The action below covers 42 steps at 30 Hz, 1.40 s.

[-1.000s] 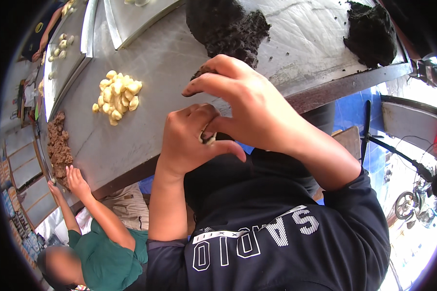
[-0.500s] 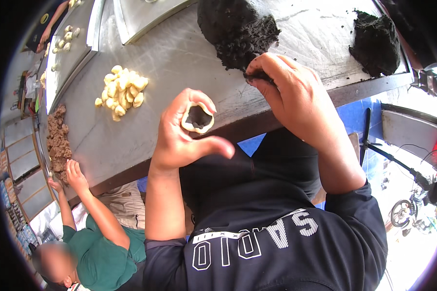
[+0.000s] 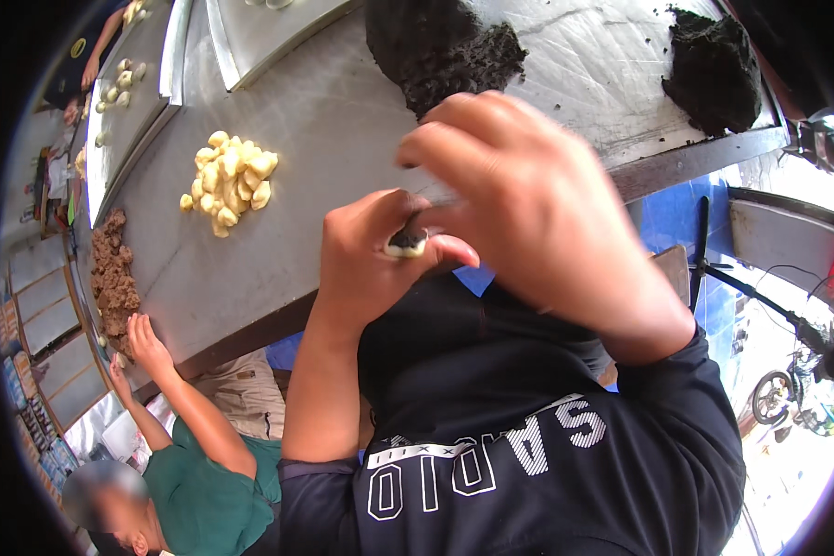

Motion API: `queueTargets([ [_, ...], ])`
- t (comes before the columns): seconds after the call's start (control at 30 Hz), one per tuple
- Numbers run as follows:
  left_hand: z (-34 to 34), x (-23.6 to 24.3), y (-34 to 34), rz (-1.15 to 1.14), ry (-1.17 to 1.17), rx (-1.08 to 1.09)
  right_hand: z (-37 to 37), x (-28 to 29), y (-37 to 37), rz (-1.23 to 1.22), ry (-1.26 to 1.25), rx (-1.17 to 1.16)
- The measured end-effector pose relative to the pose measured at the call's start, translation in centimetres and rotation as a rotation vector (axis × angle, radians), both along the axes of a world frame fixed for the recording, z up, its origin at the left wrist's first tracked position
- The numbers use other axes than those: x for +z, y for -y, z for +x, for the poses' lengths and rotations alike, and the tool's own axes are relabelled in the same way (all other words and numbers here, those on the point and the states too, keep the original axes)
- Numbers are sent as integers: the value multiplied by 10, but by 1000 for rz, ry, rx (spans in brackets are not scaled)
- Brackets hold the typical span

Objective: The person pinches off pieces of dark dough, flattens them, and places a small portion of light dough inside before sealing it.

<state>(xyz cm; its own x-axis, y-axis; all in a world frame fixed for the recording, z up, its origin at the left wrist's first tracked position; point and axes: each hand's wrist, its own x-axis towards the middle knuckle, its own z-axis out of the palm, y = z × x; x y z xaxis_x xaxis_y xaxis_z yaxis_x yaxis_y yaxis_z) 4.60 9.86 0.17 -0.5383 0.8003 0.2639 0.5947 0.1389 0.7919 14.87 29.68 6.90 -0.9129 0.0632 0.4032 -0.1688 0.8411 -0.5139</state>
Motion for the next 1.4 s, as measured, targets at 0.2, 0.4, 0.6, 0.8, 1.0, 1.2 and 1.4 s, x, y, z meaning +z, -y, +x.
queueTargets([
  [0.2, -15, -12, -2, 355, 563, -153, -19, -51, -29, 326, 71, -150],
  [0.4, -19, 0, 25, 274, 583, 22, -1, -45, -48, 69, -70, -86],
  [0.6, -14, -3, 13, 327, 690, 92, -3, -37, -34, 280, -57, -45],
  [0.8, -22, 1, 20, 404, 861, 51, -50, -50, -22, 742, -129, 61],
  [1.0, -11, 18, 30, 190, 570, 167, -5, -27, -45, 273, 95, 145],
  [1.2, -3, 35, 33, -292, -159, 140, -19, -36, -68, 271, -114, 40],
  [1.4, -25, 13, 33, -102, -269, 56, 3, -41, -60, 229, 28, 123],
])
